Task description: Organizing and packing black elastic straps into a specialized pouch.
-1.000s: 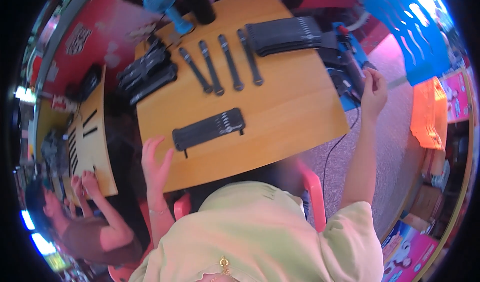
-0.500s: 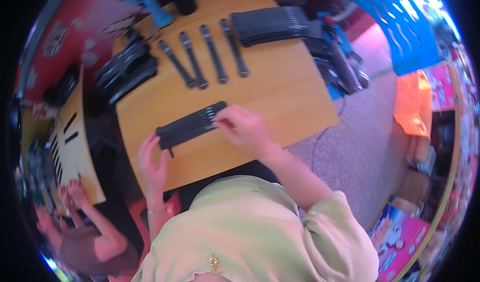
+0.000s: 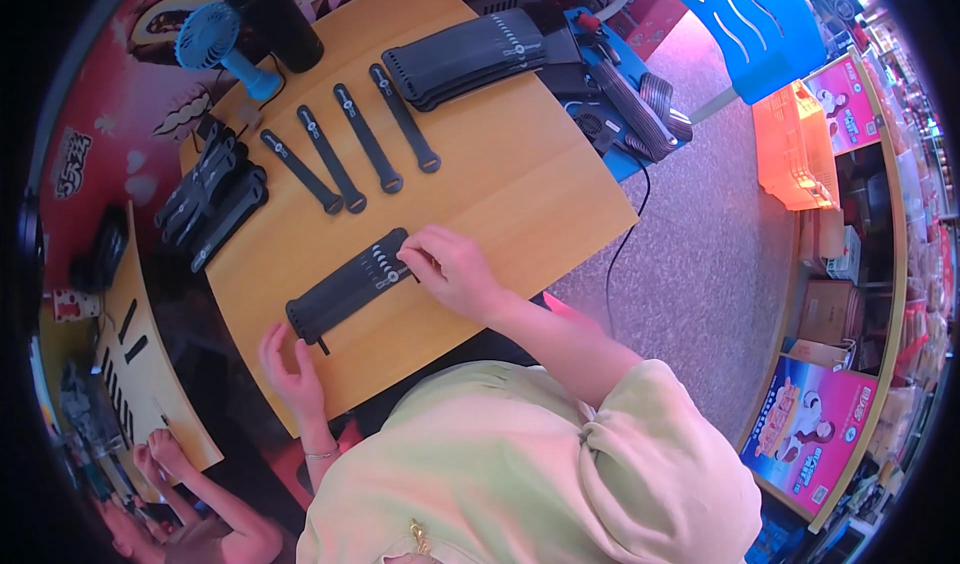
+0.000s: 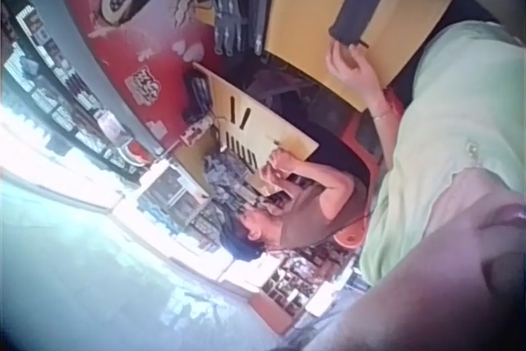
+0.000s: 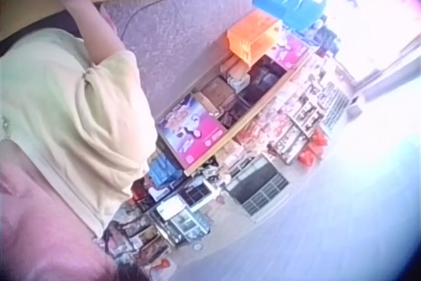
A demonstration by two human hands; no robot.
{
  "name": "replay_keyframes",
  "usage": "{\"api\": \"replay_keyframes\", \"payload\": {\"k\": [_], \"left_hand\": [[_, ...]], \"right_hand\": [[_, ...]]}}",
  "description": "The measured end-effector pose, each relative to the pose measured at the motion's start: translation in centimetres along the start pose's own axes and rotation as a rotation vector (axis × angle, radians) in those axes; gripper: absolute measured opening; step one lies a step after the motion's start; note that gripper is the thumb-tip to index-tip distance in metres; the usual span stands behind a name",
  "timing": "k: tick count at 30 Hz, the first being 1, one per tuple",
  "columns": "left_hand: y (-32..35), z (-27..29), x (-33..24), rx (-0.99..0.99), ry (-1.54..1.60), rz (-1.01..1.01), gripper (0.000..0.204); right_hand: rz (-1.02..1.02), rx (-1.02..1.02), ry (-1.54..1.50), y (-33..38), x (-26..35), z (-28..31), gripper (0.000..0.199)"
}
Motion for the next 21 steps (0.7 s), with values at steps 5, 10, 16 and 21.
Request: {"api": "replay_keyframes", "payload": {"k": [5,10,16,21], "left_hand": [[0.1,-0.1,0.6,-0.025,0.047,0.021,0.023],[1.0,-0.3,1.9,-0.084,0.155,0.072,0.017],[0.9,-0.3,1.9,-0.112,0.211,0.110,0.013],[0.8,-0.3,1.7,-0.120,0.216,0.114,0.012]], "right_hand": [[-0.056,-0.017,-0.022,-0.2,-0.1,-0.1,0.008],[-0.038,-0.014,0.009,-0.2,0.0,-0.3,0.007],[-0.040,0.013,-0.009,-0.2,-0.2,-0.5,0.007],[-0.056,0.042,0.023,-0.2,-0.1,-0.3,0.009]]}}
Point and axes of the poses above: each hand's wrist, its own y-axis away from the middle knuckle, its own z-axis out of the back of the hand, x = y × z, the point moved 1 cm from there along -y, towards the middle knuckle, and after that the axes turned 9 degrees about -z, right-handed, at the moved point
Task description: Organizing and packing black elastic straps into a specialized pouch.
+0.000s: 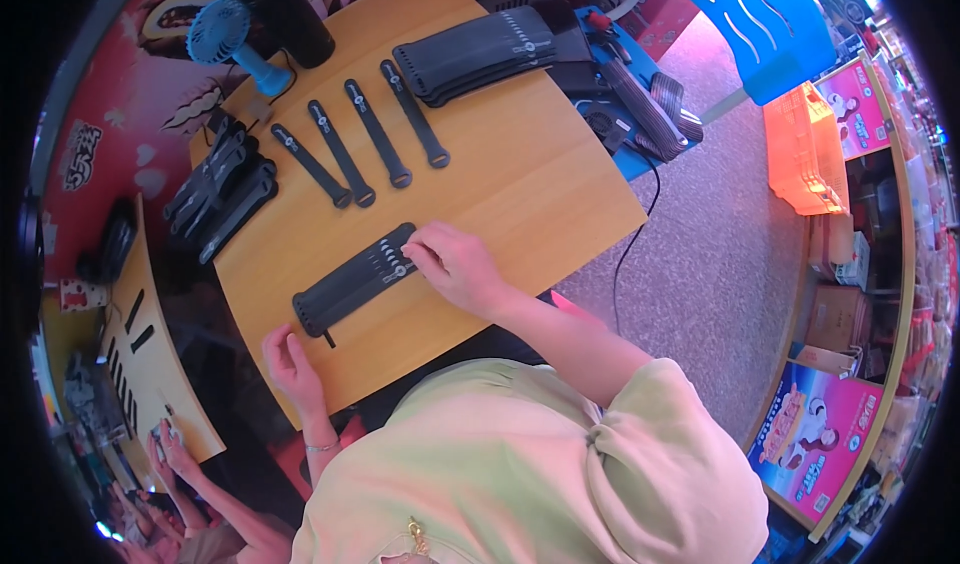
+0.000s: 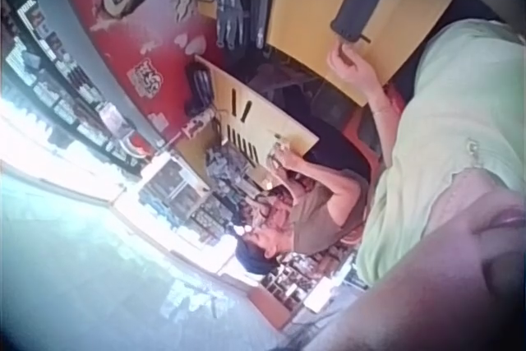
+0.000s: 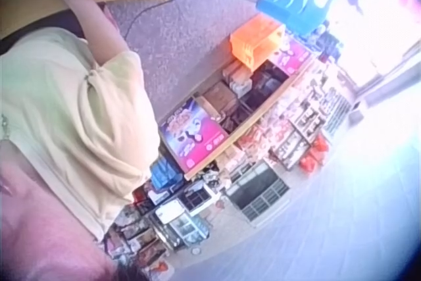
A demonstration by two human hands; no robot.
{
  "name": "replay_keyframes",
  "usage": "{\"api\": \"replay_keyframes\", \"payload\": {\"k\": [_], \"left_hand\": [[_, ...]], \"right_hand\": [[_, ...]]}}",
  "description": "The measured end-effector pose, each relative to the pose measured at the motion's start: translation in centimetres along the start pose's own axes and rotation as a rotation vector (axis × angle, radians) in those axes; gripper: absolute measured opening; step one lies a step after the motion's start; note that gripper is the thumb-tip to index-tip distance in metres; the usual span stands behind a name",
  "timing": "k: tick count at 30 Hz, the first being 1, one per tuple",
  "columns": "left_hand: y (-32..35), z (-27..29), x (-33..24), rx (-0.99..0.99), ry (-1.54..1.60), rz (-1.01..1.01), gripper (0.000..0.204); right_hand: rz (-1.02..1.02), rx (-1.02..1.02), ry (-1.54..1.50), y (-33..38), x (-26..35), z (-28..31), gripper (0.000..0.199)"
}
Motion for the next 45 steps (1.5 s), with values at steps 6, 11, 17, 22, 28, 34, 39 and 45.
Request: {"api": "replay_keyframes", "payload": {"k": [6,11,17,22,28,34,39,45], "left_hand": [[-0.3,-0.1,-0.3,0.026,-0.042,-0.034,0.010],[-0.4,-0.2,-0.3,0.014,-0.037,-0.041,0.010],[-0.3,-0.2,-0.3,0.007,-0.056,-0.039,0.008],[-0.2,-0.2,-0.2,-0.013,-0.054,-0.023,0.007],[-0.2,-0.2,-0.1,0.001,-0.054,-0.009,0.006],[-0.2,0.3,-0.3,-0.031,-0.127,-0.009,0.005],[-0.6,0.0,-0.6,-0.023,-0.073,-0.034,0.006],[-0.4,0.3,-0.9,-0.028,-0.104,-0.030,0.006]], "right_hand": [[-0.006,0.016,0.035,0.0,-0.1,0.0,0.010],[0.000,0.008,0.070,0.1,0.0,0.0,0.010],[0.018,-0.009,0.085,0.1,0.2,-0.1,0.010],[0.004,-0.011,0.047,0.1,0.1,-0.2,0.007],[-0.050,-0.004,0.006,0.3,-0.2,-0.4,0.008],[-0.108,0.019,0.011,0.4,-0.3,-0.8,0.011],[-0.117,0.004,-0.042,0.5,-0.6,-0.9,0.010],[-0.164,0.026,-0.054,0.4,-0.7,-0.9,0.011]]}}
Point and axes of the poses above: each hand's wrist, its own y-axis away from the middle knuckle, its own z-axis out of the back of the hand, x = y × z, the point moved 1 cm from there along -y, towards the middle knuckle, and after that the axes turned 9 degrees about -z, right-handed, at the moved point
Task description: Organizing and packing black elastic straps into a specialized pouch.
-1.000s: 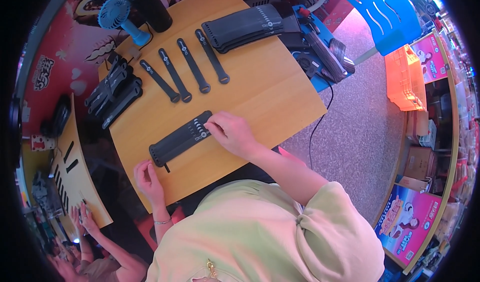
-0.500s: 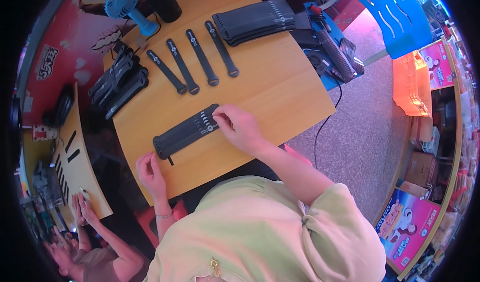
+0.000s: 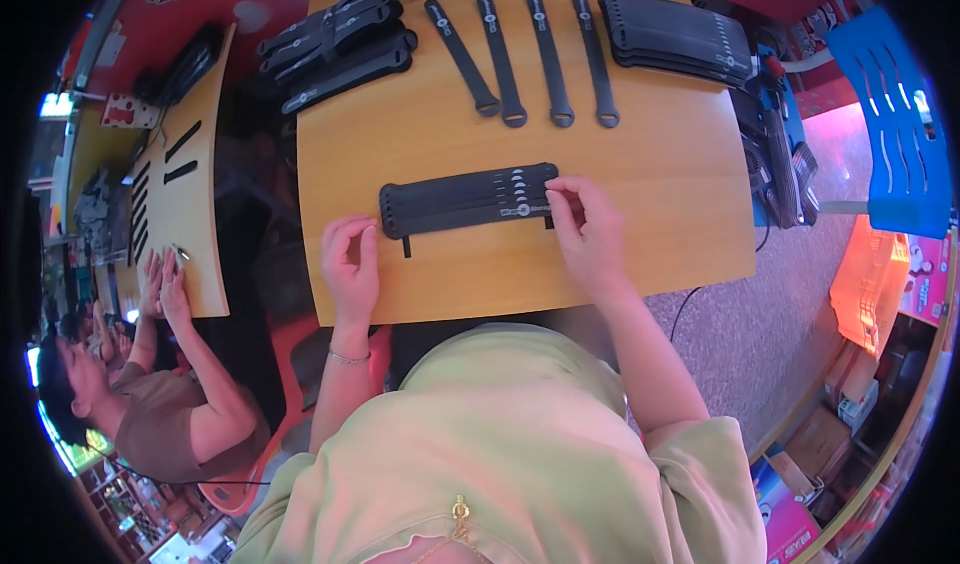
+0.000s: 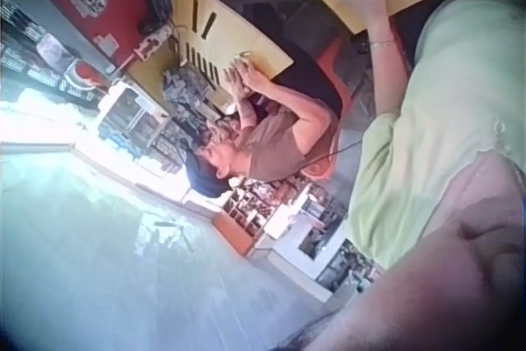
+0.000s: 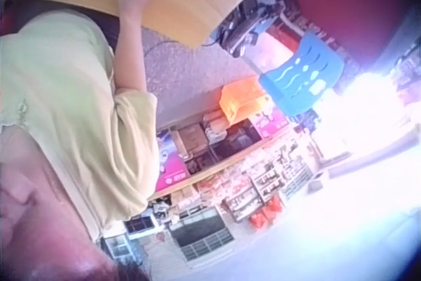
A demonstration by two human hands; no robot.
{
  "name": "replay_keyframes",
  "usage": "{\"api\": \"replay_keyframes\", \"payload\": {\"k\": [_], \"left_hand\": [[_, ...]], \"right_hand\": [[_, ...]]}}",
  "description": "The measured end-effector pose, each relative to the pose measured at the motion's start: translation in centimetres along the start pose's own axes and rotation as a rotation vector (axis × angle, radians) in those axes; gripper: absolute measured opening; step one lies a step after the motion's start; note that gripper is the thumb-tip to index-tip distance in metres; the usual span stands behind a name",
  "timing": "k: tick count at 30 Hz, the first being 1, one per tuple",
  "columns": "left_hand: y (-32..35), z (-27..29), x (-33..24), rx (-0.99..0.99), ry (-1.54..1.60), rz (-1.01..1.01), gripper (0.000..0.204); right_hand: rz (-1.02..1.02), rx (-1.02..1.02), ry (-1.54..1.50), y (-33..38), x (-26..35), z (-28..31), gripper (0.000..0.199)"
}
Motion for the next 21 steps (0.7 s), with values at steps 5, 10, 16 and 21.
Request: {"api": "replay_keyframes", "payload": {"k": [5,10,16,21], "left_hand": [[-0.2,-0.4,-0.2,-0.004,0.034,-0.015,0.007],[0.7,-0.1,1.2,-0.017,0.011,-0.017,0.006],[0.2,-0.2,0.9,0.012,0.070,-0.005,0.005],[0.3,-0.5,0.9,0.024,0.044,-0.013,0.005]], "right_hand": [[0.030,-0.060,0.017,0.1,-0.1,0.4,0.010],[0.128,-0.080,0.152,0.0,0.6,-0.1,0.011],[0.031,-0.049,0.020,0.0,0.6,0.1,0.013],[0.069,-0.075,0.019,0.0,0.5,0.3,0.014]]}}
Point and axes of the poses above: each hand's wrist, its own y-axis away from the middle knuckle, its own z-axis out of the back of the hand, x = y × z, the point moved 1 cm from there along -y, towards the middle knuckle, and after that the axes turned 9 degrees about -z, right-handed, at the moved point
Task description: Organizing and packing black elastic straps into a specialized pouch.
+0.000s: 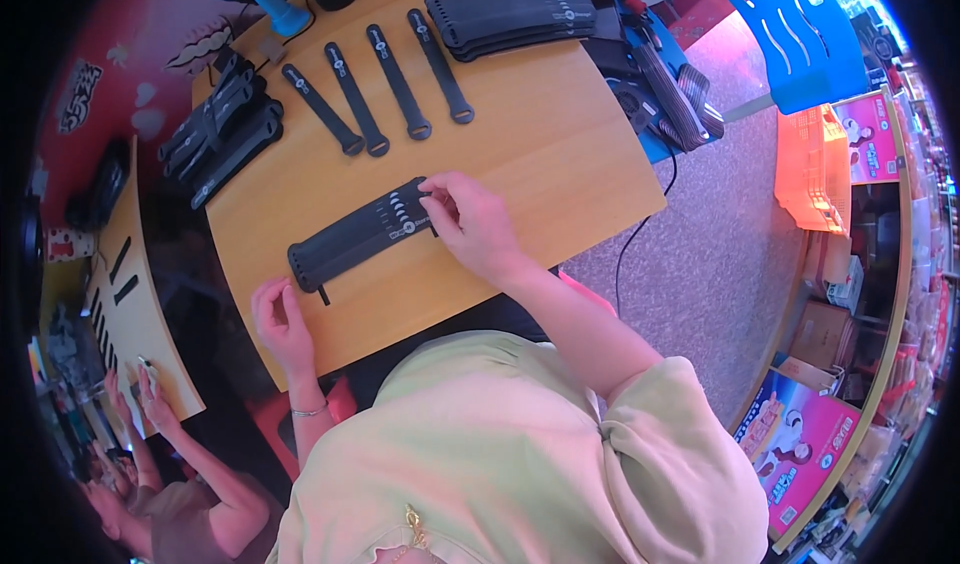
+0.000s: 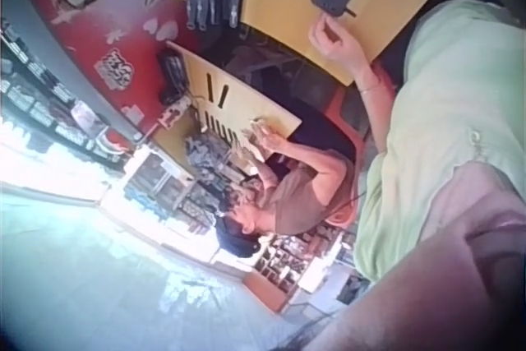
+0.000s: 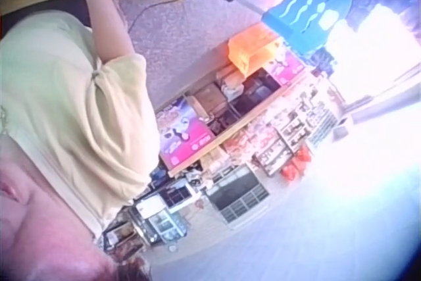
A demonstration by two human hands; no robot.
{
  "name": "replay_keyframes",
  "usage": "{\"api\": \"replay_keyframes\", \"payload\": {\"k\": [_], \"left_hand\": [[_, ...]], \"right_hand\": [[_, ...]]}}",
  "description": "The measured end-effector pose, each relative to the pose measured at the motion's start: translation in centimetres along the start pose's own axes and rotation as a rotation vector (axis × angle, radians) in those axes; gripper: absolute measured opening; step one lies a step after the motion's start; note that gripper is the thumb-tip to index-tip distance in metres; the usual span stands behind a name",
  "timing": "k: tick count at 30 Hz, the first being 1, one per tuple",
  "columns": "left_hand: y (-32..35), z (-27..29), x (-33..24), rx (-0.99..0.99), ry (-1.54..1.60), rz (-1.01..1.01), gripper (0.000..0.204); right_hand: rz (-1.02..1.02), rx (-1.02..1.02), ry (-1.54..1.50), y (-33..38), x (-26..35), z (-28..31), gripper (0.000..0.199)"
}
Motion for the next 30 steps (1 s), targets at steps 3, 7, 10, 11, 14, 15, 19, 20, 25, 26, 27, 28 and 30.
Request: {"api": "replay_keyframes", "payload": {"k": [3,7,10,11,14,15,19,20,25,26,27,28,30], "left_hand": [[0.01,-0.02,-0.18,-0.001,0.002,0.007,0.005],[0.07,0.01,0.04,-0.014,0.031,0.007,0.005],[-0.06,-0.07,-0.05,-0.004,0.018,-0.004,0.004],[-0.03,-0.08,-0.10,-0.005,0.021,0.002,0.004],[0.06,-0.10,0.01,-0.012,0.042,0.019,0.004],[0.07,-0.08,0.06,-0.020,0.061,0.030,0.004],[-0.01,-0.08,0.08,-0.005,0.056,0.025,0.004],[0.09,-0.07,0.23,0.020,0.045,0.011,0.005],[0.21,0.03,0.25,0.029,0.047,0.006,0.005],[0.17,0.02,0.18,0.034,0.039,0.003,0.005],[0.13,0.01,0.14,0.038,0.031,-0.001,0.005],[0.11,0.01,0.13,0.039,0.031,-0.002,0.005],[0.09,0.00,0.13,0.042,0.028,0.001,0.005]], "right_hand": [[0.007,0.012,0.005,0.02,-0.28,-0.06,0.014],[0.030,-0.001,0.024,0.00,-0.26,-0.26,0.014],[0.016,-0.017,0.007,-0.07,-0.43,-0.35,0.014],[0.023,-0.017,0.013,-0.07,-0.39,-0.35,0.015],[0.037,-0.011,0.024,-0.10,-0.36,-0.35,0.015],[0.044,-0.004,0.030,-0.11,-0.36,-0.37,0.015],[0.025,-0.009,0.032,-0.06,-0.51,-0.45,0.015],[0.033,-0.008,0.031,-0.10,-0.42,-0.37,0.014],[0.106,-0.021,0.070,-0.22,0.06,-0.23,0.012],[0.104,-0.023,0.054,-0.23,-0.04,-0.25,0.011],[0.101,-0.024,0.037,-0.22,-0.10,-0.26,0.011],[0.101,-0.026,0.037,-0.21,-0.07,-0.24,0.011],[0.112,-0.029,0.060,-0.23,-0.02,-0.20,0.010]]}}
Point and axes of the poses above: each hand's wrist, its own y-axis away from the middle knuckle, its own z-axis out of the back of the hand, x = y × z, the point moved 1 cm from there along -y, towards the middle knuckle, and after that the axes turned 9 degrees about -z, right-handed, at the moved point
